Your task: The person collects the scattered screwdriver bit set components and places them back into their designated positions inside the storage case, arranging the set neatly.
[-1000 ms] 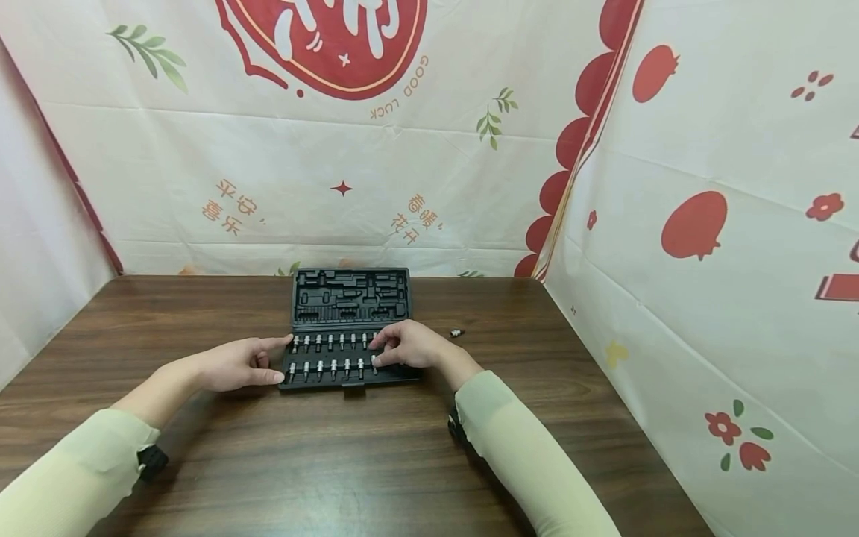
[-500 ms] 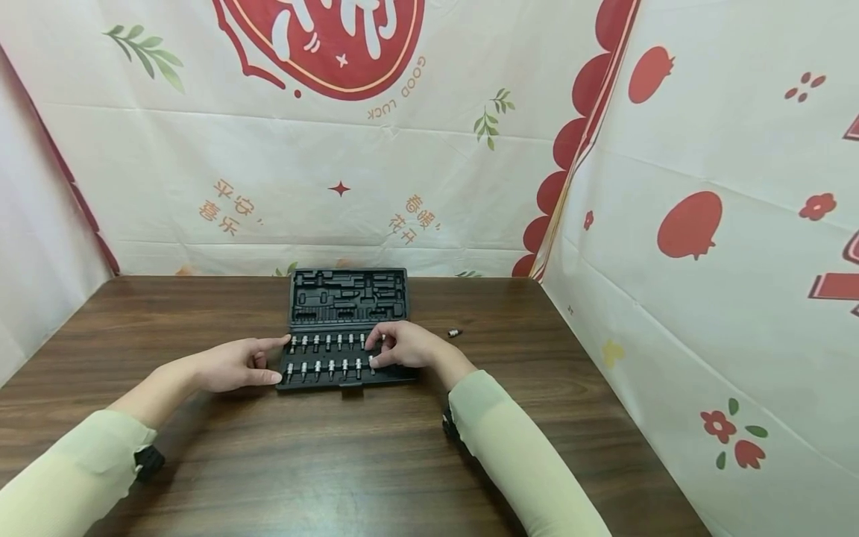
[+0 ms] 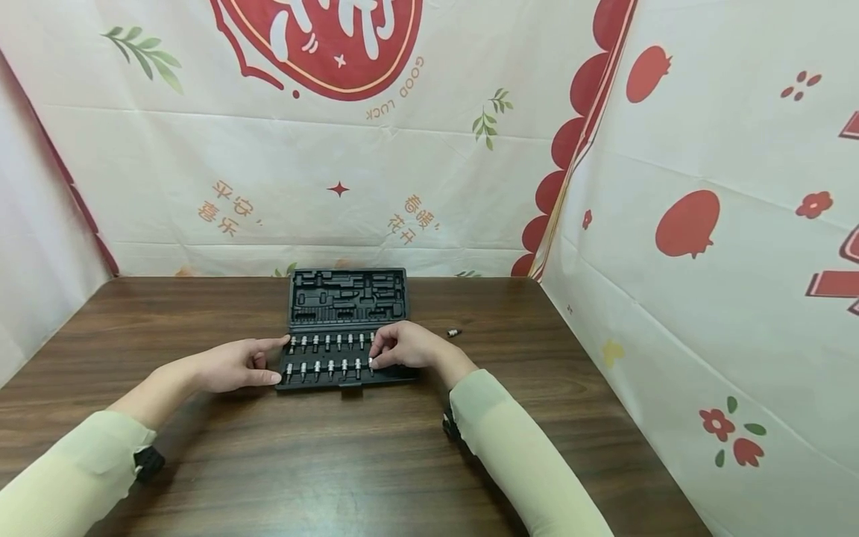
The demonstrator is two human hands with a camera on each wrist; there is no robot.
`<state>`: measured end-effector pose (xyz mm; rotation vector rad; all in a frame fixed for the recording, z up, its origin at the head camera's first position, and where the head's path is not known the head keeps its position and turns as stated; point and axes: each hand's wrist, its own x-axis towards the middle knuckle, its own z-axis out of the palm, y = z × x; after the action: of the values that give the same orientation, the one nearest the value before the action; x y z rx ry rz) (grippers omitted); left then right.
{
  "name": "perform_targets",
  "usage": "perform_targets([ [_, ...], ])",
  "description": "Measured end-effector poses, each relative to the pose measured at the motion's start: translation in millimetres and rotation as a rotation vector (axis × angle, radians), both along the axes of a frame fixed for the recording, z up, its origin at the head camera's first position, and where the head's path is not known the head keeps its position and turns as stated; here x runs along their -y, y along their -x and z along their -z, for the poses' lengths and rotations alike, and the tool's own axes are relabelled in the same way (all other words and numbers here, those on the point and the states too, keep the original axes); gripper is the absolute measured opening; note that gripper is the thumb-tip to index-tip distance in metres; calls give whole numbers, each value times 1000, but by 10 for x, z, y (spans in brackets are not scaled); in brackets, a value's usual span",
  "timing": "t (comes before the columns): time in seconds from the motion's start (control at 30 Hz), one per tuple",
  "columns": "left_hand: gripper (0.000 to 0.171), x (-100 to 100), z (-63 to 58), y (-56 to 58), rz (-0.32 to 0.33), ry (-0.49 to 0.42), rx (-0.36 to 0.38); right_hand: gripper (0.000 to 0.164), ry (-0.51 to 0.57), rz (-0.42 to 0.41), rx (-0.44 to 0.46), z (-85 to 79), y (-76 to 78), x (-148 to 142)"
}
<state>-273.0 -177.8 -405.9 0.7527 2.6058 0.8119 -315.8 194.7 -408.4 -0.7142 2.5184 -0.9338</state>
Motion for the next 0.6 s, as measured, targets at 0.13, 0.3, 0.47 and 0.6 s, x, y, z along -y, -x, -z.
perform_targets([
  [0.13, 83, -3, -5, -4, 2, -3, -1, 7, -5, -1, -5, -14, -16, 16],
  [0.3, 83, -9, -8, -9, -3, -8, 8, 8, -12, -4, 1, -30, -23, 19],
  [0.47, 84, -14, -8, -20, -4, -12, 14, 6, -26, -18, 5, -39, -12, 18],
  [0.6, 84, -10, 0, -24, -5, -12, 5, 5, -25, -32, 15, -44, -2, 19],
])
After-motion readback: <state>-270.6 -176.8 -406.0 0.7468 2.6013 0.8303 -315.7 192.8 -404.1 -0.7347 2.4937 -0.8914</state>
